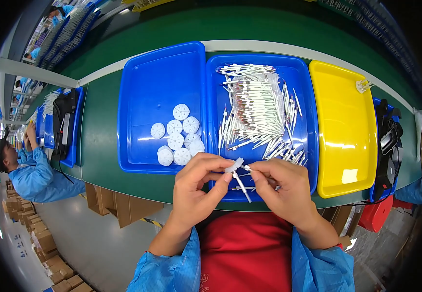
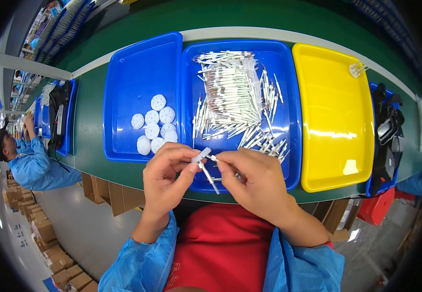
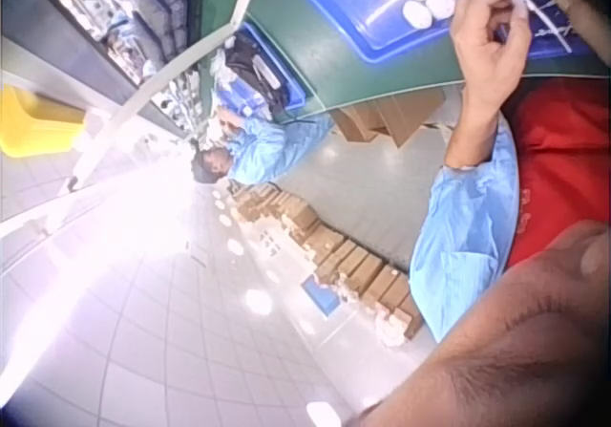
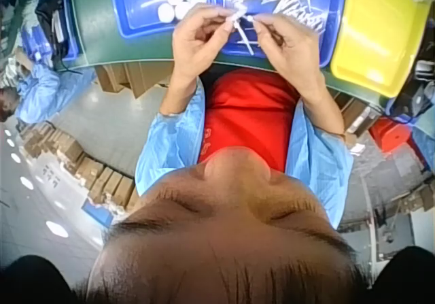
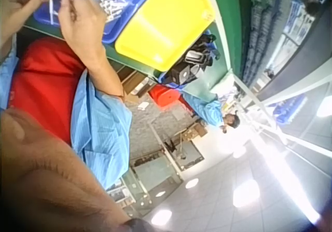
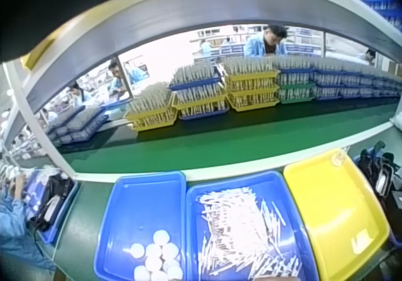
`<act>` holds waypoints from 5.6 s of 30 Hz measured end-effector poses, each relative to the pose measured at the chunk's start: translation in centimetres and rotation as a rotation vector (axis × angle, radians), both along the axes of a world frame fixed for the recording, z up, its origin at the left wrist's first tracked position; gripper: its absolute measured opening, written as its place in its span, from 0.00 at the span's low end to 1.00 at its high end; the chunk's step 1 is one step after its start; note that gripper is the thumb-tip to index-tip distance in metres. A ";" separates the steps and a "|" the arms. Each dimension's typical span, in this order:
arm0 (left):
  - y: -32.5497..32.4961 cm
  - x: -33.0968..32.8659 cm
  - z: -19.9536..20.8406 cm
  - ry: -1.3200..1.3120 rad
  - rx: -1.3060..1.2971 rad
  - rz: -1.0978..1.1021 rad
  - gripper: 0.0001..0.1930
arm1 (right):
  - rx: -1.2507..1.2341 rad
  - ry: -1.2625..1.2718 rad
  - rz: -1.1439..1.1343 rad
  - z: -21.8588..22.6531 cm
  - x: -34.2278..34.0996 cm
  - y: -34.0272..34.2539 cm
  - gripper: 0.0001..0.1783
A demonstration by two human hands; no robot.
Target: The person assembles components by inserting pins into circular bases by hand and placing the finished units onto a tray. The person then lifts the loaded tray onto an upper shelf before assembling additional components.
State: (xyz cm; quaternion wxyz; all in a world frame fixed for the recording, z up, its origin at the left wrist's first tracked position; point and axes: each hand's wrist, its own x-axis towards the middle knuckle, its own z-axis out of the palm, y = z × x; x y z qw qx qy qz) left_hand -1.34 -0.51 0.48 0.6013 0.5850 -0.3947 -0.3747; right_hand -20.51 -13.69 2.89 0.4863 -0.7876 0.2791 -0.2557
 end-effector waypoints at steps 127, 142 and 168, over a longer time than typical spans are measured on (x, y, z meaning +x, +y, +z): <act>-0.9 0.6 0.2 -0.254 0.018 -0.099 0.09 | -0.283 0.062 0.122 -1.5 0.2 0.8 0.07; -1.2 1.0 0.6 -0.503 -0.201 -0.083 0.18 | -0.393 0.025 0.090 -1.1 0.5 0.9 0.14; -0.8 0.8 -0.1 -0.412 -0.184 0.113 0.09 | -0.478 0.436 0.172 0.4 -1.6 -1.5 0.12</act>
